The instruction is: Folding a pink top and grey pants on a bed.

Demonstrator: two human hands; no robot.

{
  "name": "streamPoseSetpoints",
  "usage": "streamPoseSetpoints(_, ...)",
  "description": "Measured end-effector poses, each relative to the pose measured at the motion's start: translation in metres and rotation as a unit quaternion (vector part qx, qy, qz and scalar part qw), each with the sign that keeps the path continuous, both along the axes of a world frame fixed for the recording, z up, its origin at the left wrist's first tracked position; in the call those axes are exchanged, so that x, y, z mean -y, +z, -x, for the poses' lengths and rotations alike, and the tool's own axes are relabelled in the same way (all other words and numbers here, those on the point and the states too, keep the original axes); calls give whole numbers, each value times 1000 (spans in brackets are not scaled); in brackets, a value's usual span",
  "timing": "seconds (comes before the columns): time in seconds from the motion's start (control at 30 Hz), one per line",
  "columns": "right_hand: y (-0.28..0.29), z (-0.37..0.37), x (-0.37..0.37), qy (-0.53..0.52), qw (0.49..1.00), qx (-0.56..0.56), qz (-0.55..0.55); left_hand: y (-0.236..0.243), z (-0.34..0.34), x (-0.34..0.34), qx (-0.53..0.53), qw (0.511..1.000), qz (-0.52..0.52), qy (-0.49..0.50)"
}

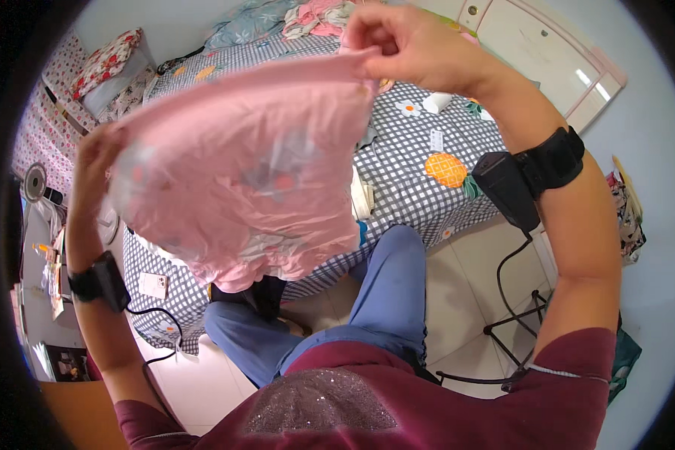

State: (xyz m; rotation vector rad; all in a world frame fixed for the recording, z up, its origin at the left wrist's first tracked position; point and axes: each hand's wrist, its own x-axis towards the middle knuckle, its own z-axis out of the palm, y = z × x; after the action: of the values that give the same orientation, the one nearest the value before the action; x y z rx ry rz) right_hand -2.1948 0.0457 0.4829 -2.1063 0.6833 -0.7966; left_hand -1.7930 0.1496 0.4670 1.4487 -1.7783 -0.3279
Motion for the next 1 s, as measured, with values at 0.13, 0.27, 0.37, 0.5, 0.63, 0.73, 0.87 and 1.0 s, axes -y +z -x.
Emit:
streamPoseSetpoints(0.13, 13, 22, 1, -3, 998, -19, 55, -3, 17, 28, -106, 993, 6, -58)
streamPoseSetpoints(0.27, 36, 61, 6, -77, 994, -70, 29, 7, 51, 58, -95, 990, 21, -102)
streamPoseSetpoints(0.37, 40, 97, 18, -98, 989, -107, 21, 6, 84, 91, -93, 985, 38, -137)
streamPoseSetpoints(0.5, 3, 134, 56, -135, 986, -95, 34, -8, 121, 145, -64, 986, 32, -153)
streamPoseSetpoints(0.63, -28, 155, 108, -190, 972, -114, 81, -31, 150, 199, -7, 993, -22, -120)
streamPoseSetpoints(0.73, -25, 150, 133, -209, 959, -113, 156, -37, 155, 229, 62, 995, -14, -77)
streamPoseSetpoints(0.87, -14, 137, 116, -251, 949, 3, 192, -22, 135, 233, -67, 993, 66, -69)
streamPoseSetpoints(1.0, -45, 121, 72, -172, 953, 51, 245, -24, 95, 171, 132, 971, 199, 0)
